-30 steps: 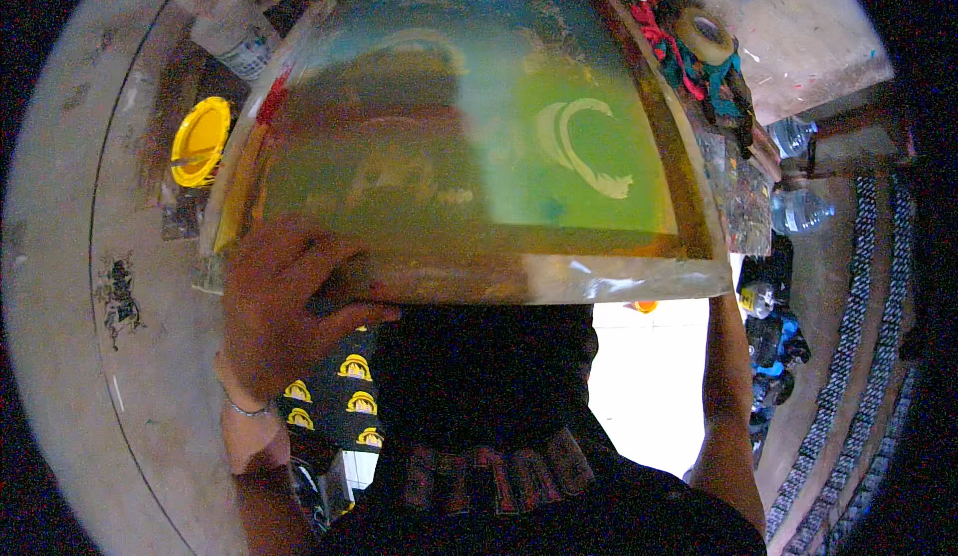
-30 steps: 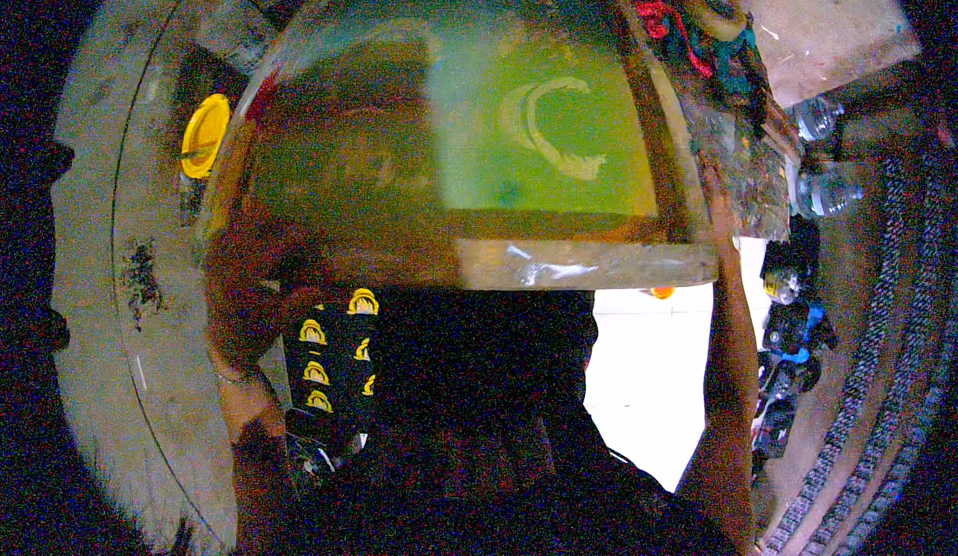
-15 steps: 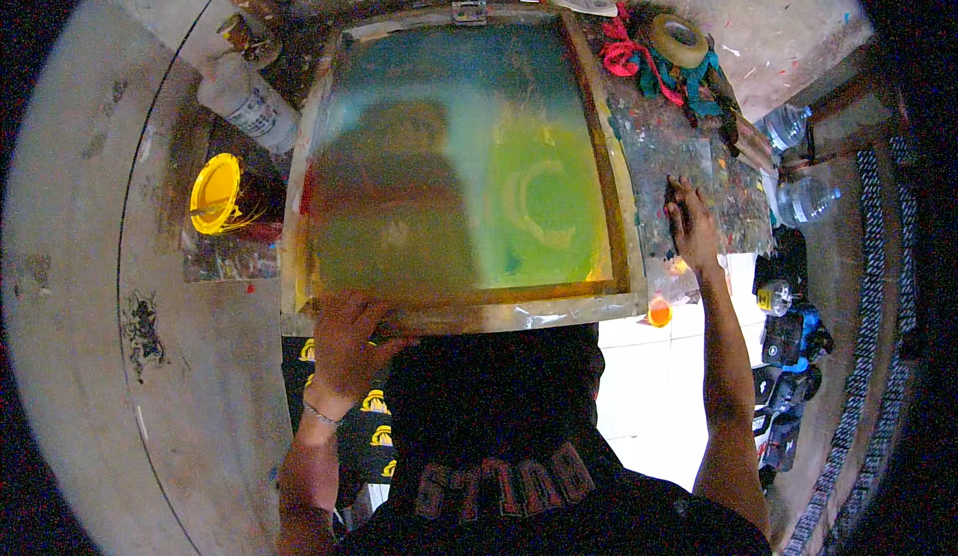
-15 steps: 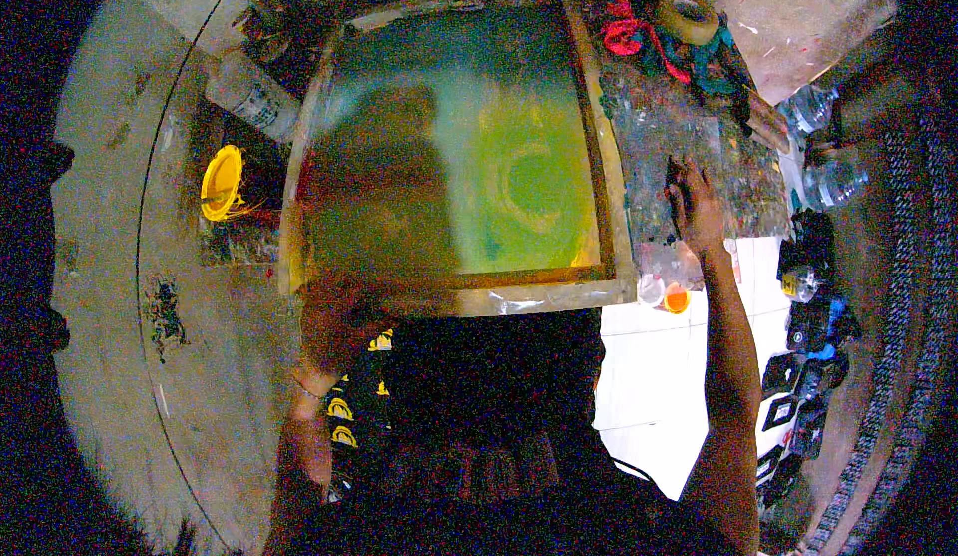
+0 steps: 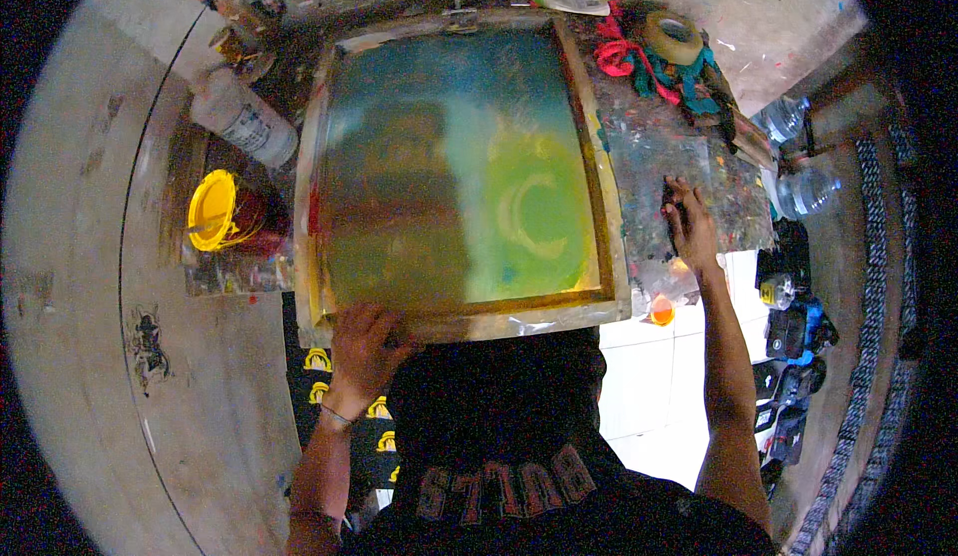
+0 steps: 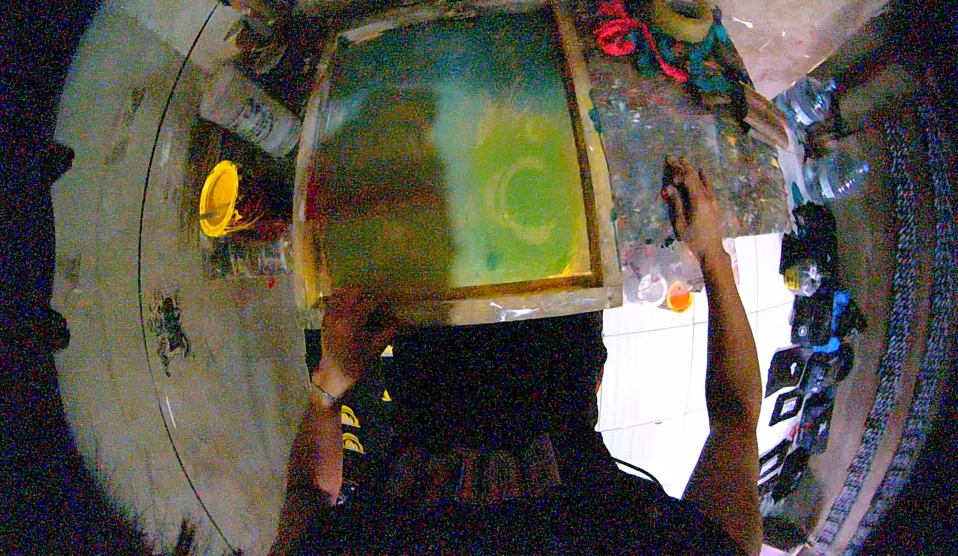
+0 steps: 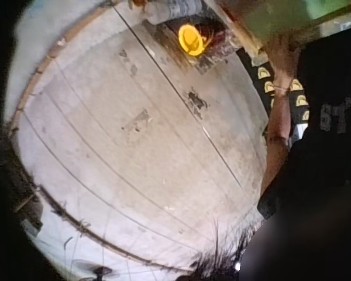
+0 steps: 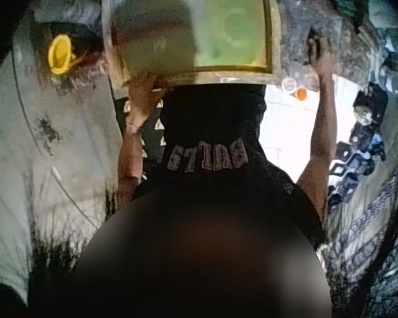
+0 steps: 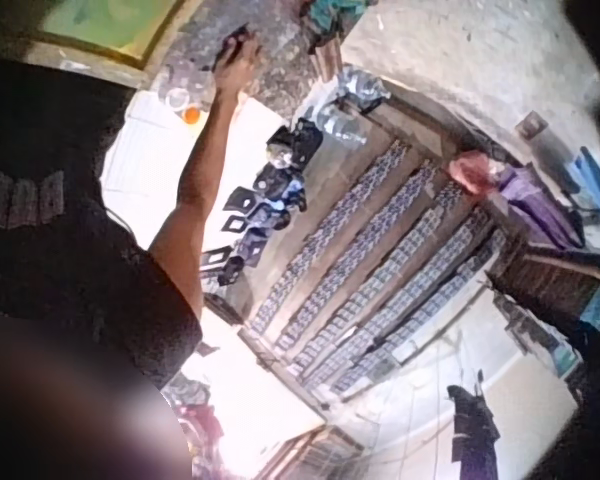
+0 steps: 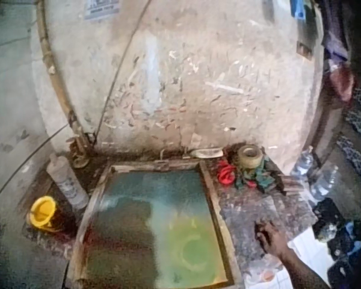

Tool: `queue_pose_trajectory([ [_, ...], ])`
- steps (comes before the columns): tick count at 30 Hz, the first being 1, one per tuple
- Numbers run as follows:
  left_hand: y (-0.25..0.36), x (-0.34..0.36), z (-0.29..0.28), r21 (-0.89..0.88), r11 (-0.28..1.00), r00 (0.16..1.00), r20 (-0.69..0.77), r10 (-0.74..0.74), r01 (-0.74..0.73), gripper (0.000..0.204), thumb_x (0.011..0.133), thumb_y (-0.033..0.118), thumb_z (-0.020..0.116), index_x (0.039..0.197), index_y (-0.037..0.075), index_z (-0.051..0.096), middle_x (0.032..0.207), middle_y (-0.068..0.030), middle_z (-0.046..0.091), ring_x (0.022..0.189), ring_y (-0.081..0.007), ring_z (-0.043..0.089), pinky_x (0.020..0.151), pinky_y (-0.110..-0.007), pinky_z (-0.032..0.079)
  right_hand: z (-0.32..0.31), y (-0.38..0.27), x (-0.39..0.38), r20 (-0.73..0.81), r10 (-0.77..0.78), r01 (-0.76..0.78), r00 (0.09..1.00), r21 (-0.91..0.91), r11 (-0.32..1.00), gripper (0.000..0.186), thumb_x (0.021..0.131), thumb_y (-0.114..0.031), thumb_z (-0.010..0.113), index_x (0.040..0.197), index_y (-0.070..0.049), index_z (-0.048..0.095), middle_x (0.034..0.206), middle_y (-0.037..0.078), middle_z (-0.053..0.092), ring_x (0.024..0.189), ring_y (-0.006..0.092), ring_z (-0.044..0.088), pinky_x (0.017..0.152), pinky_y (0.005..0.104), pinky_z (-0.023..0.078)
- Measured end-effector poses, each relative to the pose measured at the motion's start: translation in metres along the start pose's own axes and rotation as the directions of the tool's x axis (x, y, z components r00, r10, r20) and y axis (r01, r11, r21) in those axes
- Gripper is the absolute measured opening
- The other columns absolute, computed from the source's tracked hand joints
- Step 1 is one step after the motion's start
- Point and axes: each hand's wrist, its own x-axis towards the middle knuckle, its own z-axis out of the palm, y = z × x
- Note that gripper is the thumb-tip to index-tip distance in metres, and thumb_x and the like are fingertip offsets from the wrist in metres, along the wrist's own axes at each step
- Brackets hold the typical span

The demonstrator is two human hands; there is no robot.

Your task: The person wipes a screen printing frame with a red cloth, then uses a roll of masking tape to seal the edges of the frame. They repeatedly tear tape, apply it along the frame borders, and smooth it down with their fingers.

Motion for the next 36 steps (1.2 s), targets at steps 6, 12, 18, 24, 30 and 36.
queue_pose_trajectory([
  [6, 0.015, 0.023, -0.019, -0.053, 0.996, 0.987, 0.145, 0.073, -0.066, 0.046, 0.077, 0.033, 0.079, 0.114, 0.008, 0.067, 0.108, -0.0161, 0.066, 0.107, -0.0423, 0.06, 0.095, -0.052, 0.047, -0.006, 0.008, -0.001, -0.047, 0.072, -0.051, 0.996, 0.347, 0.936, 0.018, 0.09, -0.017, 0.069, 0.1, -0.003, 0.065, 0.14, 0.018, 0.058, 0.131, 0.0384, 0.052, 0.109, 0.0442, 0.04],
  [12, 0.047, 0.115, -0.036, 0.22, 0.949, 0.936, 0.32, 0.149, -0.226, 0.046, 0.087, 0.044, 0.068, 0.115, 0.008, 0.067, 0.11, -0.017, 0.066, 0.1, -0.0391, 0.063, 0.093, -0.048, 0.049, -0.038, 0.004, 0.0, -0.053, 0.228, -0.167, 0.972, 0.528, 0.832, 0.016, 0.091, -0.013, 0.071, 0.1, 0.0, 0.066, 0.117, 0.012, 0.07, 0.109, 0.0276, 0.067, 0.094, 0.0371, 0.052],
  [18, 0.17, 0.256, 0.073, -0.396, 0.811, 0.875, 0.04, 0.483, -0.43, 0.039, 0.089, 0.033, 0.069, 0.114, 0.004, 0.065, 0.113, -0.0177, 0.063, 0.109, -0.0368, 0.059, 0.094, -0.045, 0.049, -0.058, 0.032, 0.034, 0.262, 0.328, -0.392, 0.908, 0.808, 0.44, 0.006, 0.095, -0.006, 0.067, 0.096, -0.001, 0.065, 0.09, 0.006, 0.07, 0.083, 0.0167, 0.07, 0.074, 0.0315, 0.061],
  [24, 0.234, 0.33, 0.179, -0.109, 0.844, 0.836, 0.123, 0.535, -0.525, 0.068, 0.088, 0.042, 0.069, 0.138, 0.001, 0.05, 0.144, -0.0187, 0.047, 0.135, -0.0382, 0.043, 0.113, -0.05, 0.034, -0.061, 0.05, 0.071, 0.36, 0.33, -0.488, 0.873, 0.622, 0.612, 0.009, 0.092, 0.0, 0.063, 0.099, 0.006, 0.066, 0.091, 0.013, 0.072, 0.082, 0.023, 0.072, 0.072, 0.0354, 0.063],
  [30, 0.226, 0.331, 0.208, -0.031, 0.823, 0.798, 0.227, 0.559, -0.567, 0.083, 0.088, 0.054, 0.064, 0.146, 0.0, 0.041, 0.155, -0.0176, 0.036, 0.143, -0.0403, 0.029, 0.12, -0.055, 0.019, -0.057, 0.055, 0.118, 0.448, 0.093, -0.231, 0.889, 0.263, 0.937, 0.01, 0.085, -0.008, 0.069, 0.083, 0.002, 0.072, 0.074, 0.007, 0.071, 0.063, 0.014, 0.067, 0.055, 0.0283, 0.05],
  [36, 0.228, 0.33, 0.206, -0.004, 0.823, 0.8, 0.231, 0.553, -0.568, 0.083, 0.088, 0.056, 0.062, 0.147, 0.001, 0.042, 0.157, -0.0151, 0.033, 0.145, -0.0393, 0.027, 0.12, -0.055, 0.016, -0.045, 0.061, 0.15, 0.553, 0.12, -0.274, 0.825, 0.204, 0.94, 0.014, 0.084, -0.015, 0.073, 0.081, -0.001, 0.072, 0.07, 0.007, 0.069, 0.057, 0.0147, 0.065, 0.051, 0.0284, 0.05],
])
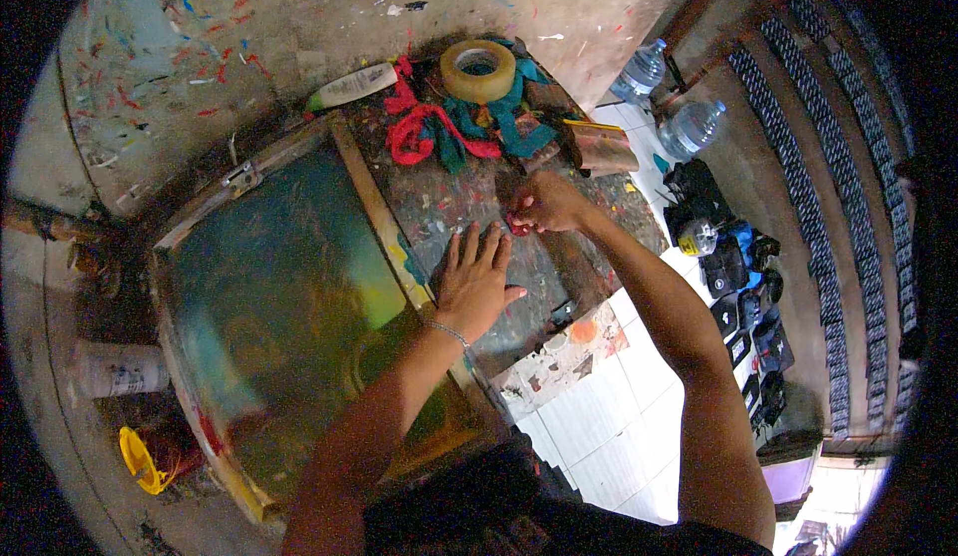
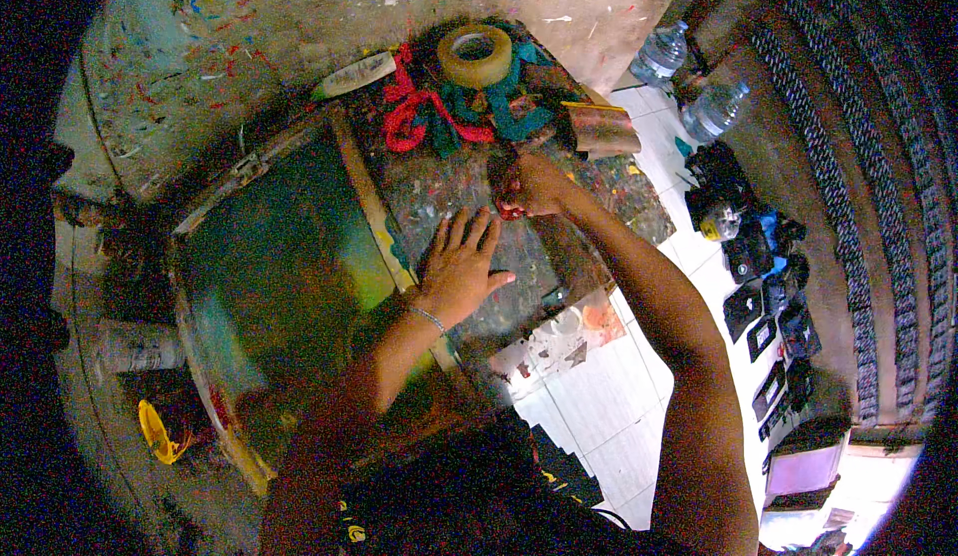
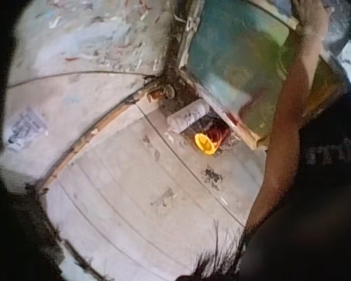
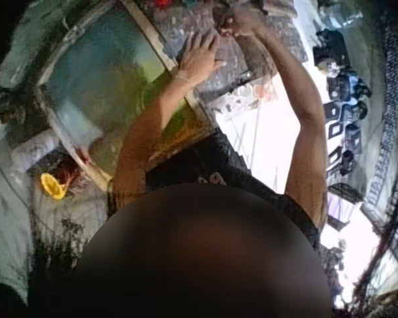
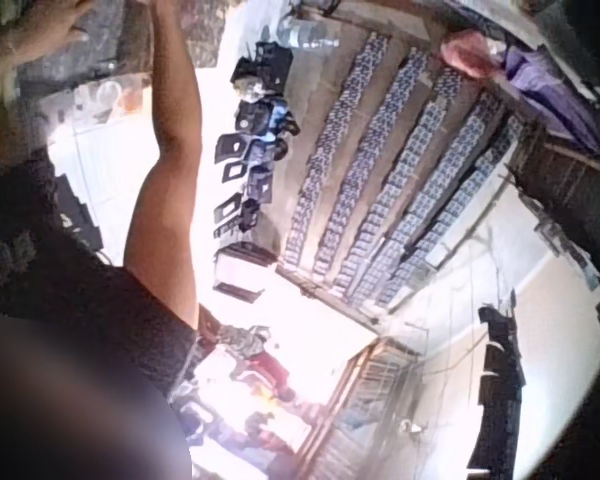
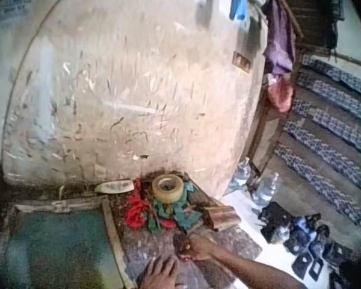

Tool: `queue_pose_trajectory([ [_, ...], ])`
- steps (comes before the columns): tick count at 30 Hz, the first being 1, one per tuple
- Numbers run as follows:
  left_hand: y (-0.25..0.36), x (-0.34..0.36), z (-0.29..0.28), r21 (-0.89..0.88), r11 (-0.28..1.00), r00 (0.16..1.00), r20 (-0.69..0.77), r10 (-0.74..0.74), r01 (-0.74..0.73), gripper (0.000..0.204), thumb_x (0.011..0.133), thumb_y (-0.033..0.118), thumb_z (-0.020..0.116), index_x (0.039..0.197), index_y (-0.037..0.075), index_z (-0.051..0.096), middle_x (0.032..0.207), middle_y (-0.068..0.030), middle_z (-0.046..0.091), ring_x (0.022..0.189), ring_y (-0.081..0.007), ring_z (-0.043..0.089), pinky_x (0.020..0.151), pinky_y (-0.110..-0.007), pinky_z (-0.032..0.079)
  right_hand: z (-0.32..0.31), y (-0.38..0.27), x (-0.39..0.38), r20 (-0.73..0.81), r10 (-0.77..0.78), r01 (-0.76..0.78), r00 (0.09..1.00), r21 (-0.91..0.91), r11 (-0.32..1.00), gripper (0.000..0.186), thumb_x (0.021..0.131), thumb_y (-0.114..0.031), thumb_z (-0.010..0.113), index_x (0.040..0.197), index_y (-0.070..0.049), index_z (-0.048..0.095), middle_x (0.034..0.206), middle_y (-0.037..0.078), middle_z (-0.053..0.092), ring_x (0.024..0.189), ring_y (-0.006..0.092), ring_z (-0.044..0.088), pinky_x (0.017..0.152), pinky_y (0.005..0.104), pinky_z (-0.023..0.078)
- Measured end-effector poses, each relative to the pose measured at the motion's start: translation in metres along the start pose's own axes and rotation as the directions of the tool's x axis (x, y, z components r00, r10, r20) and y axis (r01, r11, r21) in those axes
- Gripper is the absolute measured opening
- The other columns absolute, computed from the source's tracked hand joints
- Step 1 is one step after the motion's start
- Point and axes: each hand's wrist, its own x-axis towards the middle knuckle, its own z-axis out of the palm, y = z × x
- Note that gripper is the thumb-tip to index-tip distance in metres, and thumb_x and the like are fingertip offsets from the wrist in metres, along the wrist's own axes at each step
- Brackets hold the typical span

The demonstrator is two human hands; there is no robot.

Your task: The person wipes a screen printing frame with a red cloth, then uses a roll of masking tape to seal the edges of the frame. They repeatedly tear tape, apply it along the frame borders, and smooth it down with their fingers.

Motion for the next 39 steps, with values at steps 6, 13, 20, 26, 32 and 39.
queue_pose_trajectory([
  [6, 0.001, 0.0, 0.0, -0.018, 1.0, 1.0, -0.011, -0.015, 0.015, 0.082, 0.088, 0.055, 0.062, 0.146, 0.001, 0.043, 0.157, -0.015, 0.034, 0.145, -0.0392, 0.027, 0.12, -0.057, 0.015, -0.002, 0.004, 0.006, -0.011, 0.048, -0.045, 0.999, 0.19, 0.981, 0.014, 0.077, -0.009, 0.076, 0.071, 0.0, 0.068, 0.064, 0.01, 0.067, 0.055, 0.0212, 0.067, 0.048, 0.0359, 0.054],
  [13, 0.002, 0.0, -0.004, -0.052, 0.999, 1.0, -0.011, -0.014, 0.013, 0.082, 0.087, 0.052, 0.065, 0.145, 0.0, 0.043, 0.156, -0.017, 0.034, 0.145, -0.0396, 0.028, 0.12, -0.057, 0.015, -0.004, 0.007, 0.011, 0.108, -0.014, 0.004, 0.994, 0.097, 0.995, 0.016, 0.088, -0.013, 0.069, 0.087, 0.003, 0.073, 0.077, 0.011, 0.073, 0.066, 0.0179, 0.072, 0.06, 0.0298, 0.058],
  [20, 0.003, -0.001, -0.006, -0.062, 0.998, 1.0, -0.018, -0.015, 0.014, 0.08, 0.088, 0.051, 0.064, 0.145, -0.002, 0.043, 0.156, -0.0176, 0.035, 0.145, -0.0398, 0.028, 0.12, -0.057, 0.015, -0.01, 0.002, 0.004, 0.118, 0.059, -0.077, 0.991, 0.156, 0.985, 0.017, 0.089, -0.012, 0.068, 0.087, 0.004, 0.074, 0.08, 0.012, 0.074, 0.067, 0.0182, 0.072, 0.061, 0.0306, 0.059],
  [26, 0.002, 0.0, -0.005, -0.06, 0.998, 1.0, -0.019, -0.007, 0.006, 0.079, 0.089, 0.05, 0.062, 0.145, -0.002, 0.044, 0.156, -0.0178, 0.035, 0.145, -0.0402, 0.028, 0.12, -0.057, 0.015, -0.01, -0.003, 0.009, 0.144, 0.024, -0.045, 0.989, 0.144, 0.988, 0.017, 0.088, -0.012, 0.068, 0.085, 0.003, 0.074, 0.077, 0.013, 0.074, 0.066, 0.0181, 0.072, 0.058, 0.0305, 0.059],
  [32, 0.001, -0.001, -0.003, -0.021, 1.0, 0.998, -0.061, 0.001, -0.003, 0.081, 0.087, 0.055, 0.062, 0.144, 0.0, 0.044, 0.153, -0.0186, 0.038, 0.142, -0.0403, 0.032, 0.119, -0.059, 0.018, -0.006, -0.001, 0.008, 0.11, -0.005, -0.017, 0.994, 0.192, 0.981, 0.018, 0.088, -0.012, 0.068, 0.081, 0.004, 0.074, 0.073, 0.011, 0.073, 0.062, 0.0174, 0.071, 0.059, 0.0306, 0.059],
  [39, 0.001, 0.001, -0.007, -0.042, 0.999, 1.0, -0.019, 0.001, -0.002, 0.078, 0.089, 0.05, 0.062, 0.144, -0.002, 0.044, 0.155, -0.0185, 0.035, 0.144, -0.0397, 0.029, 0.119, -0.058, 0.017, -0.005, 0.002, 0.003, 0.09, 0.05, -0.065, 0.995, 0.169, 0.983, 0.015, 0.088, -0.009, 0.067, 0.087, 0.004, 0.073, 0.076, 0.012, 0.073, 0.065, 0.0175, 0.072, 0.059, 0.0299, 0.058],
])
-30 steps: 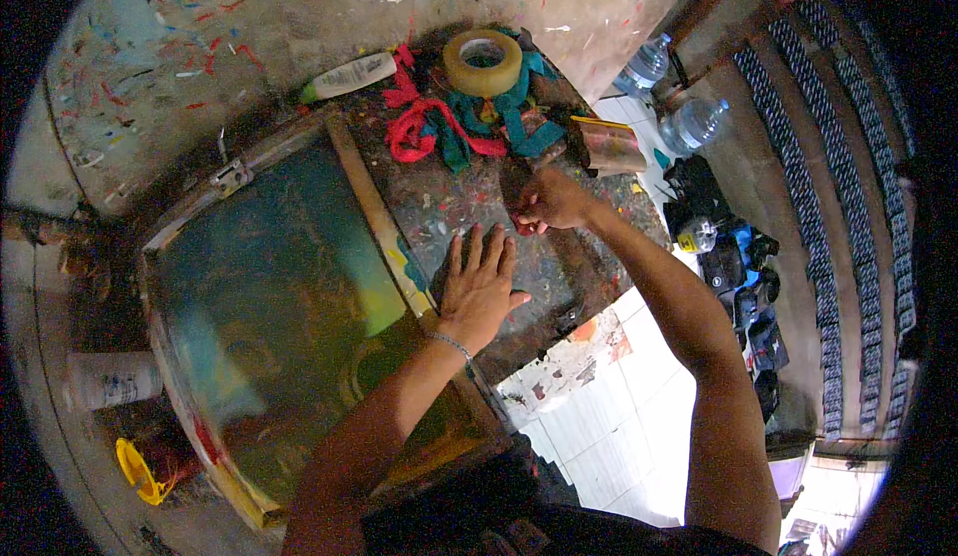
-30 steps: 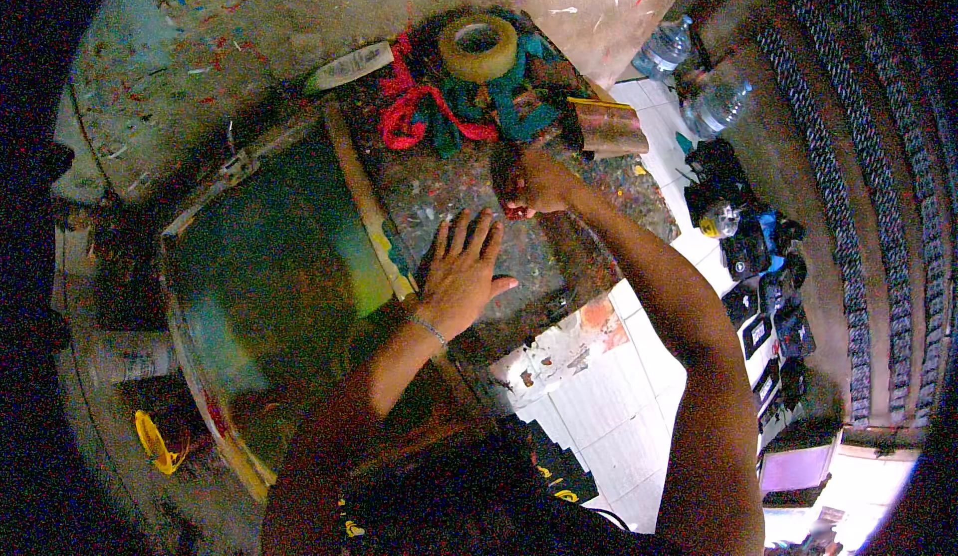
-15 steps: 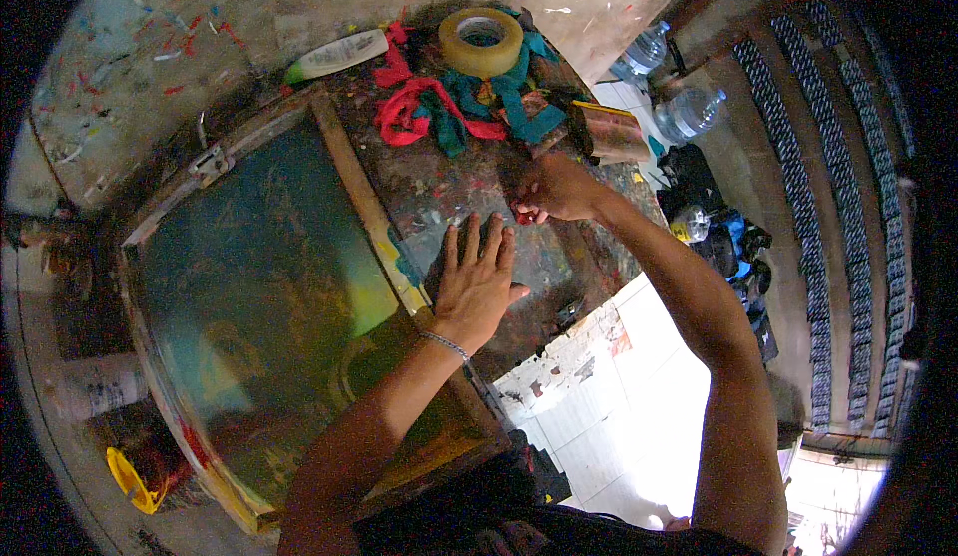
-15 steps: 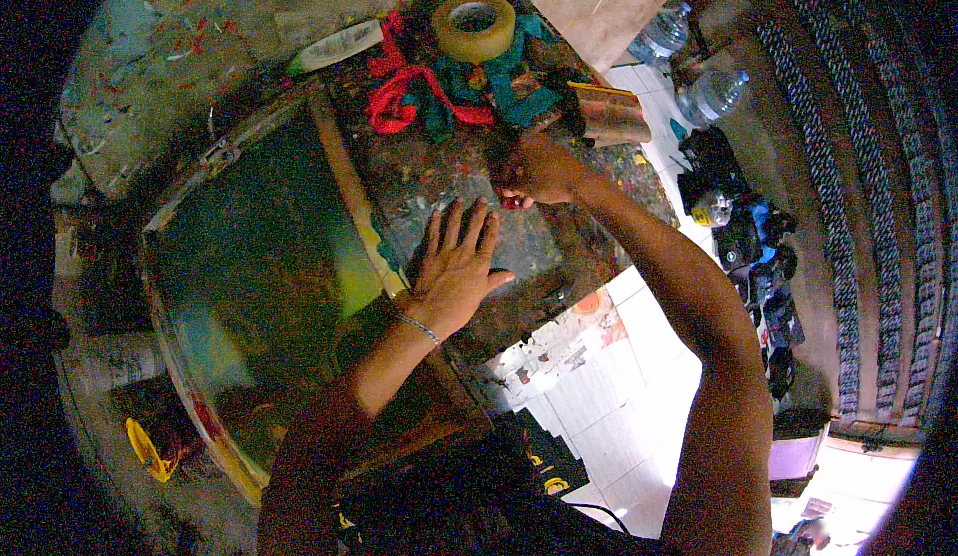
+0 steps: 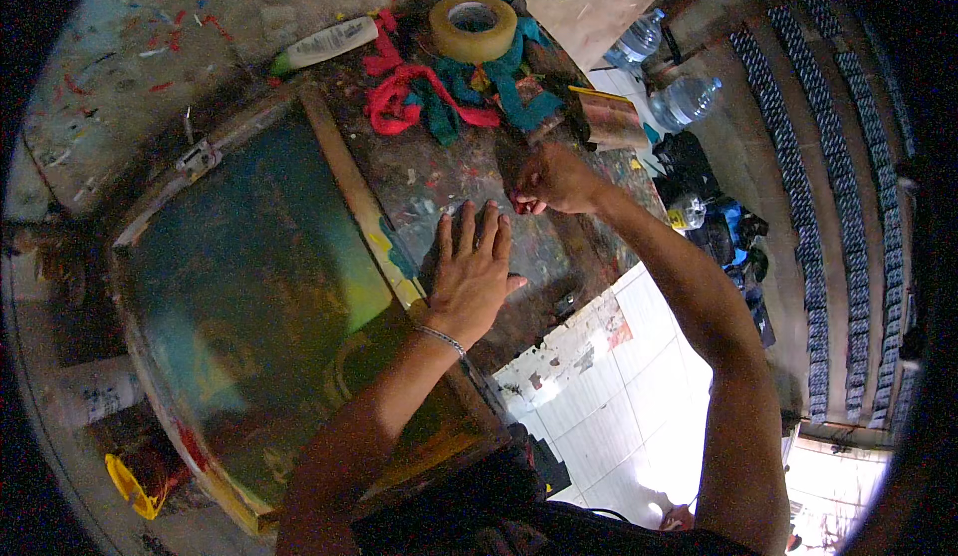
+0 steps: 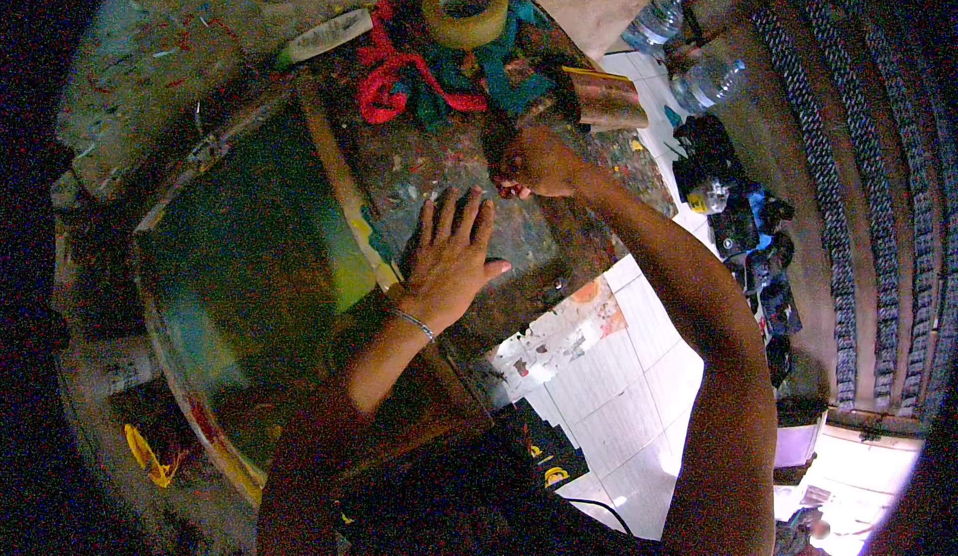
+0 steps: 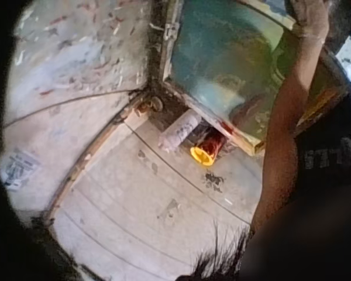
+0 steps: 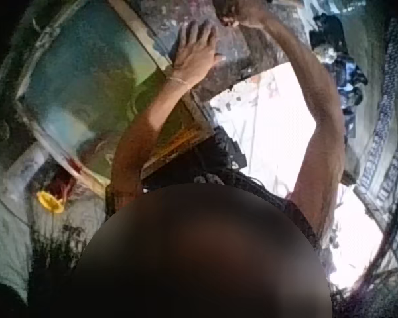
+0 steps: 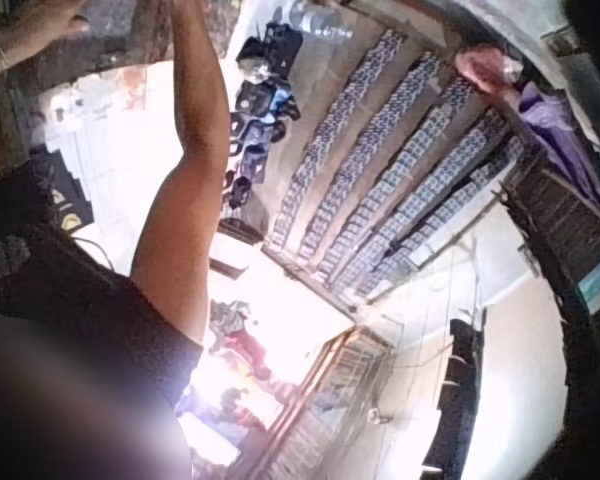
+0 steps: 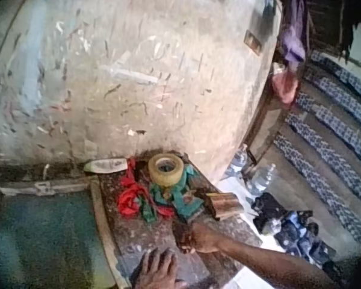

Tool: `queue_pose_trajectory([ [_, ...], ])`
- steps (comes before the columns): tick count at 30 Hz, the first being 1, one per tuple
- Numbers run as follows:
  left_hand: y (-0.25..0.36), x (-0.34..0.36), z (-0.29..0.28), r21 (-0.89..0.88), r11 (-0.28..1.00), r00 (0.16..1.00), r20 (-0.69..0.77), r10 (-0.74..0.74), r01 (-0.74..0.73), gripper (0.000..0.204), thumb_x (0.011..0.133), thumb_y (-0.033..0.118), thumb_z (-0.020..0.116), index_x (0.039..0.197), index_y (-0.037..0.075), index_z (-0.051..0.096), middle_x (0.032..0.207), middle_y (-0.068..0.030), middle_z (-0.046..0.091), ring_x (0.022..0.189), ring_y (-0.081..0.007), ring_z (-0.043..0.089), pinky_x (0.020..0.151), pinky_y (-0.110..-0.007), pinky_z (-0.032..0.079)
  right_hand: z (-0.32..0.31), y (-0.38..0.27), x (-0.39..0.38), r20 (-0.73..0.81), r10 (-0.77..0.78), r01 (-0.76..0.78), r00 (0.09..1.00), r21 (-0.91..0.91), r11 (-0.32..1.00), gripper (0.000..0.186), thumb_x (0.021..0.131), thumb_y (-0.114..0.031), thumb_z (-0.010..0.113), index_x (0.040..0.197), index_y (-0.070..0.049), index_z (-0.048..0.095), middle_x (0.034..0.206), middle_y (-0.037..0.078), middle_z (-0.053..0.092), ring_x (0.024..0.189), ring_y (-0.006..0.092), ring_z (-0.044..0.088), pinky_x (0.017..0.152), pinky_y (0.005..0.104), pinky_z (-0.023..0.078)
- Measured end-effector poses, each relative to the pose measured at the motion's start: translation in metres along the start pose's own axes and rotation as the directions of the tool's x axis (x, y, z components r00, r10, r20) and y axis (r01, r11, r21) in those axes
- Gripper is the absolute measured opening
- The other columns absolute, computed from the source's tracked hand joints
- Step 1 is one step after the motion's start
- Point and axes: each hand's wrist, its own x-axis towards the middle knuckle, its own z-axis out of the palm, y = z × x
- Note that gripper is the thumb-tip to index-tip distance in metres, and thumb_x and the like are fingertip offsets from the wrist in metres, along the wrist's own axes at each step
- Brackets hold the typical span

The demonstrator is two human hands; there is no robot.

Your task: The person wipes a screen printing frame with a red cloth, then uses a roll of masking tape to seal the edges of the frame. They repeatedly tear tape, apply it along the frame borders, and smooth it down with their fingers.

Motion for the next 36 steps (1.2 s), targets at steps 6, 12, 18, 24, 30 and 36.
queue_pose_trajectory([
  [6, -0.001, 0.0, 0.0, -0.001, 1.0, 1.0, 0.009, 0.011, -0.011, 0.078, 0.09, 0.051, 0.061, 0.144, -0.001, 0.044, 0.156, -0.0186, 0.034, 0.144, -0.0395, 0.029, 0.119, -0.058, 0.017, 0.0, 0.0, -0.004, -0.007, -0.055, 0.055, 0.998, -0.005, 0.998, 0.015, 0.09, -0.009, 0.064, 0.087, 0.004, 0.072, 0.076, 0.012, 0.072, 0.064, 0.0167, 0.071, 0.058, 0.0295, 0.058],
  [12, -0.001, 0.0, -0.002, 0.021, 1.0, 1.0, 0.0, 0.023, -0.023, 0.078, 0.091, 0.051, 0.061, 0.145, -0.002, 0.043, 0.156, -0.0187, 0.034, 0.144, -0.0397, 0.03, 0.119, -0.058, 0.018, 0.0, -0.007, 0.0, -0.009, -0.022, 0.023, 1.0, 0.022, 0.999, 0.016, 0.088, -0.009, 0.064, 0.083, 0.004, 0.072, 0.072, 0.012, 0.072, 0.063, 0.0168, 0.071, 0.057, 0.0297, 0.058],
  [18, 0.0, 0.001, -0.002, 0.018, 1.0, 1.0, 0.021, 0.003, -0.003, 0.078, 0.09, 0.051, 0.061, 0.146, 0.0, 0.042, 0.155, -0.0183, 0.034, 0.144, -0.0395, 0.029, 0.12, -0.057, 0.017, 0.001, 0.007, 0.016, -0.035, 0.065, -0.068, 0.997, -0.099, 0.993, 0.015, 0.085, -0.011, 0.069, 0.078, 0.002, 0.071, 0.072, 0.012, 0.072, 0.059, 0.0176, 0.07, 0.052, 0.0308, 0.057],
  [24, 0.001, 0.002, 0.0, 0.039, 0.999, 0.998, 0.063, 0.005, -0.007, 0.078, 0.09, 0.05, 0.062, 0.146, 0.0, 0.041, 0.156, -0.0178, 0.033, 0.145, -0.0398, 0.027, 0.12, -0.057, 0.016, -0.008, 0.047, 0.066, 0.2, 0.186, -0.16, 0.962, -0.141, 0.977, 0.019, 0.081, -0.019, 0.075, 0.092, -0.006, 0.066, 0.077, 0.008, 0.071, 0.069, 0.0253, 0.069, 0.06, 0.0378, 0.055],
  [30, 0.018, 0.003, -0.016, 0.18, 0.982, 0.997, 0.048, 0.053, -0.061, 0.07, 0.09, 0.042, 0.065, 0.144, 0.003, 0.045, 0.157, -0.0172, 0.031, 0.145, -0.0399, 0.026, 0.118, -0.059, 0.019, 0.014, 0.051, 0.057, -0.184, 0.276, -0.314, 0.943, -0.223, 0.923, 0.026, 0.079, -0.025, 0.078, 0.094, -0.009, 0.064, 0.083, 0.012, 0.069, 0.081, 0.0354, 0.068, 0.07, 0.0475, 0.053],
  [36, 0.055, -0.027, 0.008, -0.016, 0.981, 0.981, -0.014, 0.194, -0.194, 0.042, 0.092, 0.03, 0.063, 0.128, 0.008, 0.063, 0.143, -0.0134, 0.05, 0.138, -0.0354, 0.038, 0.115, -0.057, 0.025, 0.051, 0.008, -0.068, -0.59, -0.094, -0.143, 0.802, -0.342, 0.929, 0.024, 0.083, -0.029, 0.073, 0.088, -0.006, 0.069, 0.101, 0.021, 0.068, 0.092, 0.0408, 0.066, 0.078, 0.0486, 0.054],
])
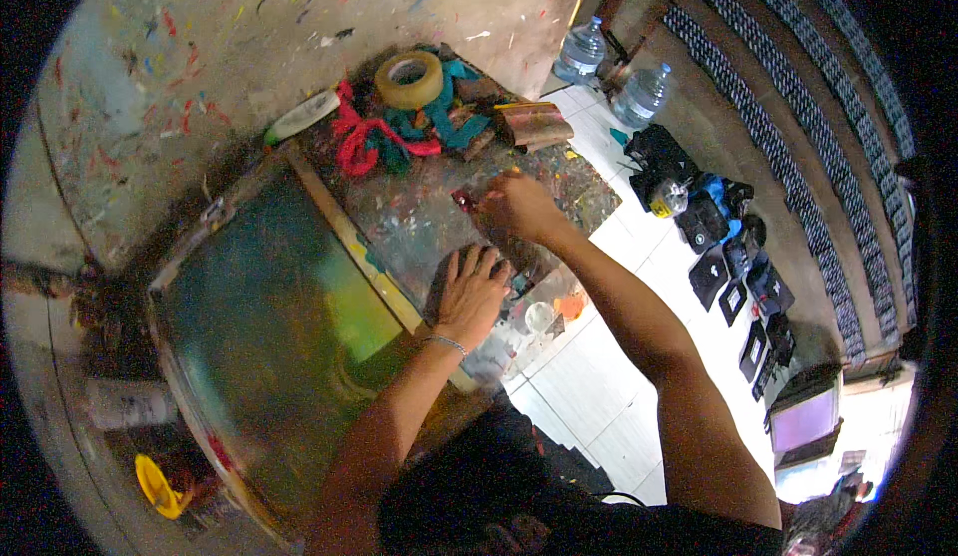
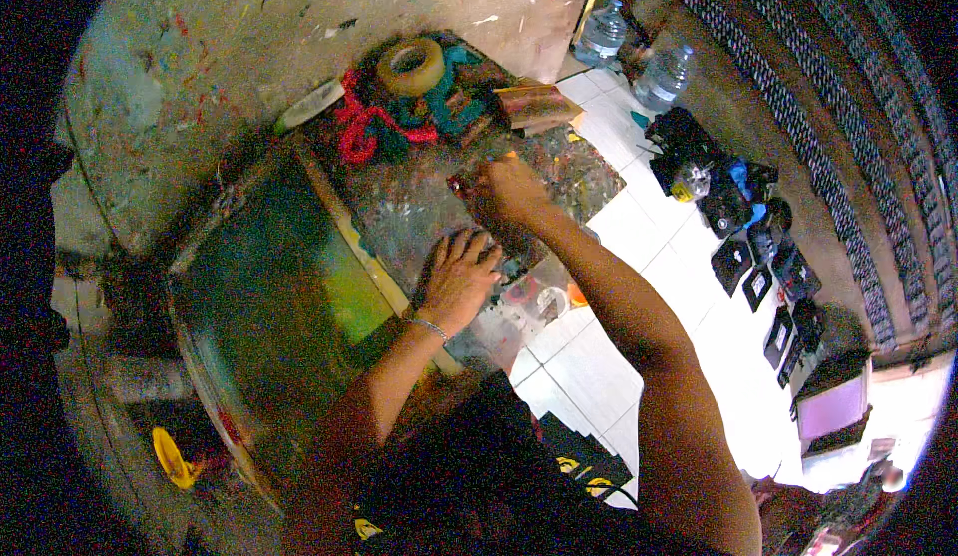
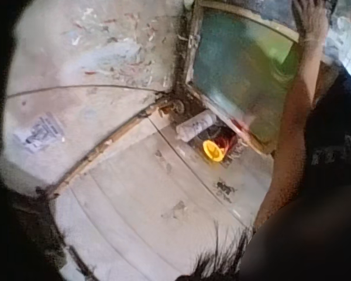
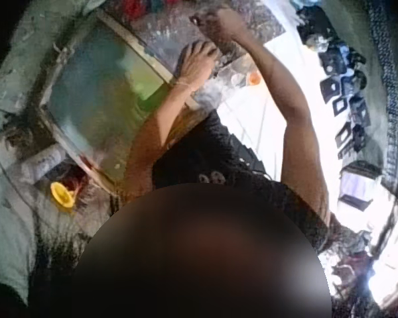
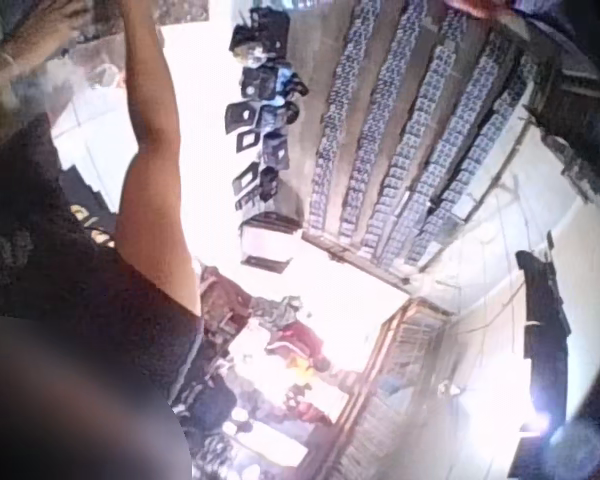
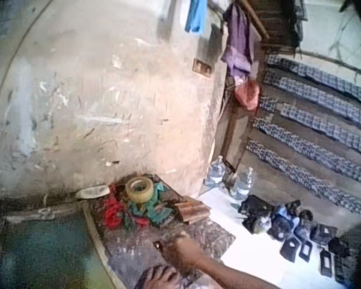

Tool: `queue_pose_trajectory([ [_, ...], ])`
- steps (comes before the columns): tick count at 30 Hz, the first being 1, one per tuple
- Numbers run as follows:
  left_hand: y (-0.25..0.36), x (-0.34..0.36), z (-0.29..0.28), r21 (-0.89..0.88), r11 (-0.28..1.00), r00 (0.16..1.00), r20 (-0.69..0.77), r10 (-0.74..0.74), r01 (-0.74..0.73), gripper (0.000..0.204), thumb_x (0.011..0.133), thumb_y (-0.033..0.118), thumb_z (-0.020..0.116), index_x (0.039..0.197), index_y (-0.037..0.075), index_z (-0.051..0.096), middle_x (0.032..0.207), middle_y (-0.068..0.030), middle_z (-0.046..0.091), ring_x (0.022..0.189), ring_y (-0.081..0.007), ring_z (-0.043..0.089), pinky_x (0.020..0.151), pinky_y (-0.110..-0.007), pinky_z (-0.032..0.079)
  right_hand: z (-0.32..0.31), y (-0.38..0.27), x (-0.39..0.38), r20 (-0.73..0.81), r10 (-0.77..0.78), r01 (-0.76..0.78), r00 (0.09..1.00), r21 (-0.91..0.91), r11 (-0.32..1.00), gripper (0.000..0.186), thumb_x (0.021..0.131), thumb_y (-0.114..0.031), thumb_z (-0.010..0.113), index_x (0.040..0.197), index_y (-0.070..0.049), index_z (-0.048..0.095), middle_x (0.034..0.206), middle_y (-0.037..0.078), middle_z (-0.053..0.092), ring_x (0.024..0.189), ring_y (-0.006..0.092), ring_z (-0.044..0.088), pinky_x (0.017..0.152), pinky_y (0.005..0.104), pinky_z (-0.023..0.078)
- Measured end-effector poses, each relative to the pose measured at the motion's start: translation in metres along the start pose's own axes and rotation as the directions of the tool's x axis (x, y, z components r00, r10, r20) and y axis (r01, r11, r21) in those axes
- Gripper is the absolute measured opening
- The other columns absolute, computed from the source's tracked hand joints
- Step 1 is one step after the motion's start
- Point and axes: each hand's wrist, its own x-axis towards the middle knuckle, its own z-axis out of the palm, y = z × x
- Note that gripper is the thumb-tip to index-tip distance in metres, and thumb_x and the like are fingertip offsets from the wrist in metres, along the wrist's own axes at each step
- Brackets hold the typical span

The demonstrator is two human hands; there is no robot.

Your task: The person wipes a screen printing frame with a red cloth, then uses a roll of masking tape to seal the edges of the frame. They repeatedly tear tape, apply it along the frame borders, and smooth it down with their fingers.

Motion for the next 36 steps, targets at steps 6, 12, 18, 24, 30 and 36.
queue_pose_trajectory([
  [6, 0.017, -0.015, 0.017, 0.038, 0.999, 0.999, -0.032, 0.015, -0.014, 0.044, 0.095, 0.034, 0.058, 0.129, 0.007, 0.061, 0.138, -0.0123, 0.052, 0.133, -0.034, 0.041, 0.113, -0.057, 0.027, -0.022, 0.013, -0.086, 0.195, -0.205, 0.194, 0.959, 0.074, 0.978, 0.027, 0.088, -0.031, 0.067, 0.096, -0.006, 0.072, 0.094, 0.025, 0.069, 0.087, 0.0431, 0.068, 0.078, 0.0514, 0.055],
  [12, 0.018, -0.016, 0.012, 0.028, 1.0, 1.0, -0.001, 0.009, -0.009, 0.047, 0.091, 0.037, 0.062, 0.128, 0.009, 0.062, 0.141, -0.0113, 0.052, 0.134, -0.0311, 0.041, 0.112, -0.054, 0.029, -0.007, 0.025, -0.085, 0.347, -0.115, 0.14, 0.931, -0.048, 0.989, 0.023, 0.083, -0.019, 0.073, 0.099, -0.004, 0.07, 0.1, 0.019, 0.069, 0.09, 0.0393, 0.066, 0.076, 0.0471, 0.053],
  [18, 0.018, -0.016, 0.02, 0.037, 0.999, 1.0, 0.01, -0.014, 0.014, 0.049, 0.093, 0.038, 0.061, 0.133, 0.01, 0.059, 0.142, -0.0097, 0.051, 0.135, -0.0306, 0.042, 0.114, -0.055, 0.029, -0.021, 0.021, -0.082, 0.426, -0.209, 0.208, 0.88, 0.049, 0.977, 0.031, 0.076, -0.025, 0.076, 0.096, -0.003, 0.069, 0.088, 0.02, 0.071, 0.082, 0.0399, 0.069, 0.073, 0.0493, 0.055],
  [24, 0.016, -0.016, 0.023, 0.01, 1.0, 0.999, 0.036, -0.021, 0.021, 0.049, 0.095, 0.038, 0.058, 0.135, 0.011, 0.058, 0.144, -0.0102, 0.049, 0.138, -0.0324, 0.039, 0.115, -0.058, 0.028, -0.031, 0.032, -0.082, 0.479, -0.171, 0.103, 0.861, 0.164, 0.981, 0.015, 0.08, -0.018, 0.076, 0.087, -0.004, 0.075, 0.085, 0.011, 0.074, 0.078, 0.0257, 0.069, 0.071, 0.0386, 0.052],
  [30, 0.017, -0.017, 0.025, 0.062, 0.998, 0.998, 0.06, 0.005, -0.009, 0.043, 0.095, 0.038, 0.057, 0.129, 0.014, 0.063, 0.146, -0.0123, 0.048, 0.139, -0.0362, 0.038, 0.116, -0.06, 0.024, -0.027, 0.035, -0.069, 0.463, -0.141, 0.068, 0.875, 0.17, 0.983, 0.015, 0.079, -0.016, 0.077, 0.089, -0.005, 0.076, 0.079, 0.011, 0.073, 0.073, 0.0226, 0.068, 0.07, 0.0378, 0.052],
  [36, 0.018, -0.018, 0.024, -0.008, 1.0, 1.0, 0.028, 0.008, -0.008, 0.037, 0.096, 0.032, 0.057, 0.125, 0.011, 0.066, 0.144, -0.0154, 0.047, 0.139, -0.0377, 0.037, 0.116, -0.062, 0.023, -0.017, 0.03, -0.05, 0.512, -0.29, 0.172, 0.808, 0.266, 0.949, 0.016, 0.079, -0.018, 0.078, 0.09, -0.006, 0.076, 0.08, 0.01, 0.074, 0.071, 0.0234, 0.068, 0.068, 0.0382, 0.051],
])
